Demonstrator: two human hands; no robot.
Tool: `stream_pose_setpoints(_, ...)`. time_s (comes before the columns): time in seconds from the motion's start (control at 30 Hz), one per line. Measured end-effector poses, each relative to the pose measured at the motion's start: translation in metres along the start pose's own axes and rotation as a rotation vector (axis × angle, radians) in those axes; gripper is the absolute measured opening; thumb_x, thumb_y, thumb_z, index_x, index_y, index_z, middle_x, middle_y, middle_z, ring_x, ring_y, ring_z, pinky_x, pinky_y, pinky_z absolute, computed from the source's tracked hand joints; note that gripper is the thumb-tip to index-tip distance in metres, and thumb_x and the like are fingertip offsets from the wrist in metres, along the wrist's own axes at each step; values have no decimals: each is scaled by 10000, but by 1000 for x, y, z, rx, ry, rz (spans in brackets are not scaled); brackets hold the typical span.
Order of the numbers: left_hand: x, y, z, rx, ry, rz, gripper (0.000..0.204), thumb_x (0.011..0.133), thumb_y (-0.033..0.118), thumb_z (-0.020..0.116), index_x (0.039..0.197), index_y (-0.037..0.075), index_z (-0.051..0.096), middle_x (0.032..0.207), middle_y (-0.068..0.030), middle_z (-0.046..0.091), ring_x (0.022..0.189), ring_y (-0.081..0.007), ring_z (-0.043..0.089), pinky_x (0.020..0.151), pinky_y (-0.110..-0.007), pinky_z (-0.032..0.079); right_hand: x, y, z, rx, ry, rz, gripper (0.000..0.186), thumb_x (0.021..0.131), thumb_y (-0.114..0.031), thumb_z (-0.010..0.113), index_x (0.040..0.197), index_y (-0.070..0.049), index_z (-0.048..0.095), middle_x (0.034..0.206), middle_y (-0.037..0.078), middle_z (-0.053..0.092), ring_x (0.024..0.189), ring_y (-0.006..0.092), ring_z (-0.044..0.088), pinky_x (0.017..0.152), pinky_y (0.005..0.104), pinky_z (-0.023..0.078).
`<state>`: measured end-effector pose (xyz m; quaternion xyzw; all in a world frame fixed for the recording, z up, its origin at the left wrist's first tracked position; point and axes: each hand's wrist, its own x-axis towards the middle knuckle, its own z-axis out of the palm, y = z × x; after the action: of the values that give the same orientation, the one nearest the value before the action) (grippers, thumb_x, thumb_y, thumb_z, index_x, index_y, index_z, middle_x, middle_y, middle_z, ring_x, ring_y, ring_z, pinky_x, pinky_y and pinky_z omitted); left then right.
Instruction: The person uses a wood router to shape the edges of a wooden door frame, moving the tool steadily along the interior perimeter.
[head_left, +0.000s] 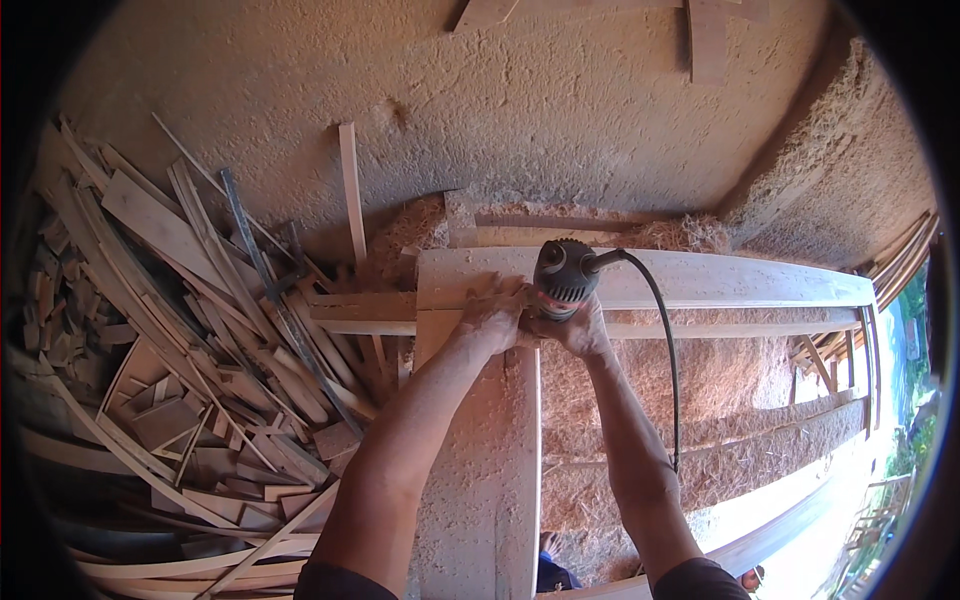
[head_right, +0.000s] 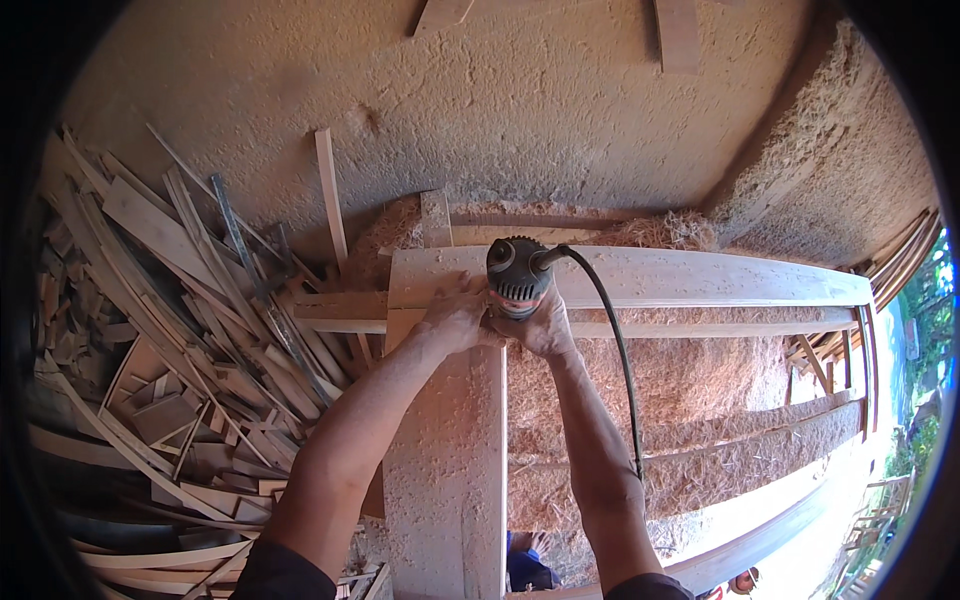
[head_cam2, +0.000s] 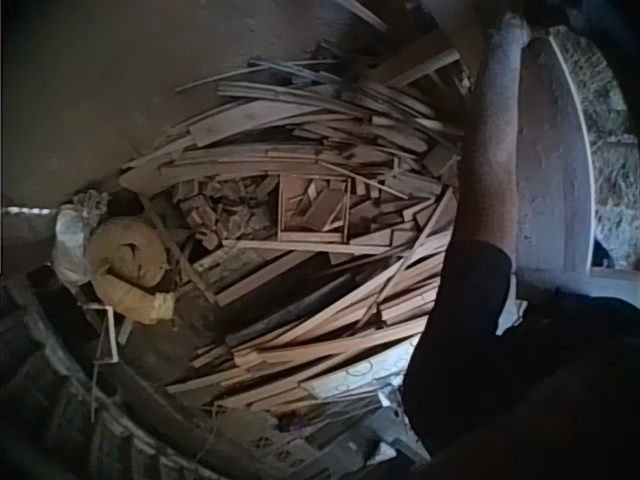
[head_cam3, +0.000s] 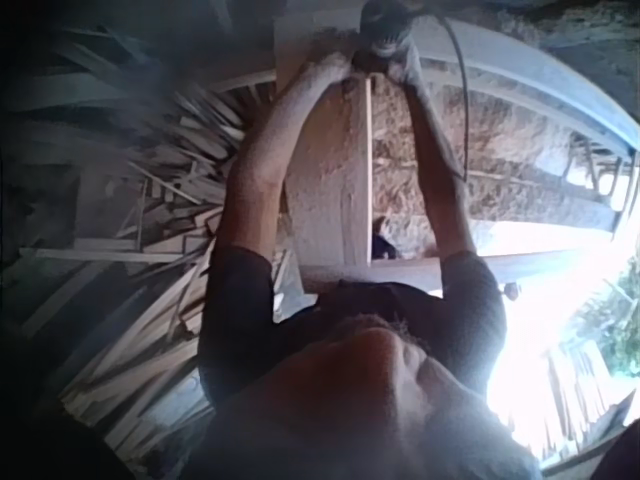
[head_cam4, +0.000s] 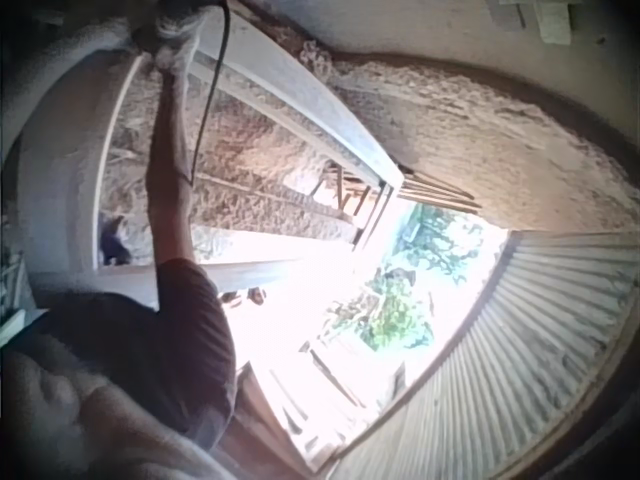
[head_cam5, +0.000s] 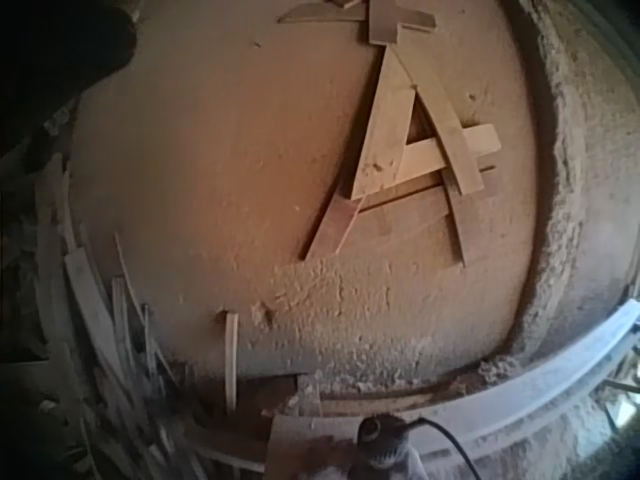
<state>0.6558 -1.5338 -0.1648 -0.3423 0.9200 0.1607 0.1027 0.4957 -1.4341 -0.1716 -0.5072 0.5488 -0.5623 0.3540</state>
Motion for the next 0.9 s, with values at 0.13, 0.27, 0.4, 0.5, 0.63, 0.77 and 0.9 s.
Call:
stream_pose_setpoints(0.13,4,-5,12,-19,49,6,1200,671,736,863,1639,265,333,1705,-50,346,1604,-382,269,1209,-770,255,2,5,0,-33,-29,-26,702,732,-105,920,1337,-51,568,1205,62,715,1083,169,690,959,333,566)
stream_pose_setpoints(0.27,1,-6,23,-12,65,28,1235,702,745,836,1663,194,290,1716,-79,335,1611,-326,272,1234,-727,254,-1,11,0,-96,-20,-62,845,733,-135,938,1429,-51,467,1283,77,682,1142,183,669,999,345,549)
stream_pose_setpoints(0.4,-9,-4,26,-24,66,60,1231,738,747,809,1685,194,249,1729,-88,317,1616,-286,274,1237,-699,271,-10,7,3,-79,-15,-81,857,742,-159,944,1438,-51,457,1318,86,667,1181,194,657,1037,362,535)
stream_pose_setpoints(0.5,-14,-3,28,17,50,109,1226,758,740,799,1692,193,222,1729,-90,320,1621,-283,263,1236,-682,285,-20,1,2,-119,-68,-10,881,765,-166,936,1470,-49,422,1371,89,640,1230,195,637,1078,362,514)
stream_pose_setpoints(0.63,-29,11,26,-60,3,74,1247,756,725,809,1697,190,190,1721,-87,321,1618,-296,269,1235,-660,302,-35,-3,4,3,-72,-28,910,791,-162,922,1508,-46,374,1422,92,612,1277,192,613,1111,356,495)
stream_pose_setpoints(0.77,-39,8,47,-160,39,94,1265,750,705,826,1698,177,175,1730,-95,290,1618,-311,266,1232,-662,308,-49,0,6,-72,-59,-14,939,777,-154,929,1520,-50,365,1439,98,601,1308,208,599,1133,369,482)
stream_pose_setpoints(0.9,-27,-23,93,-607,35,142,1265,747,656,855,1694,160,179,1726,-116,292,1613,-324,272,1252,-632,295,-51,-3,14,-94,-65,-31,958,752,-168,944,1517,-57,379,1437,100,601,1307,223,600,1125,381,486)
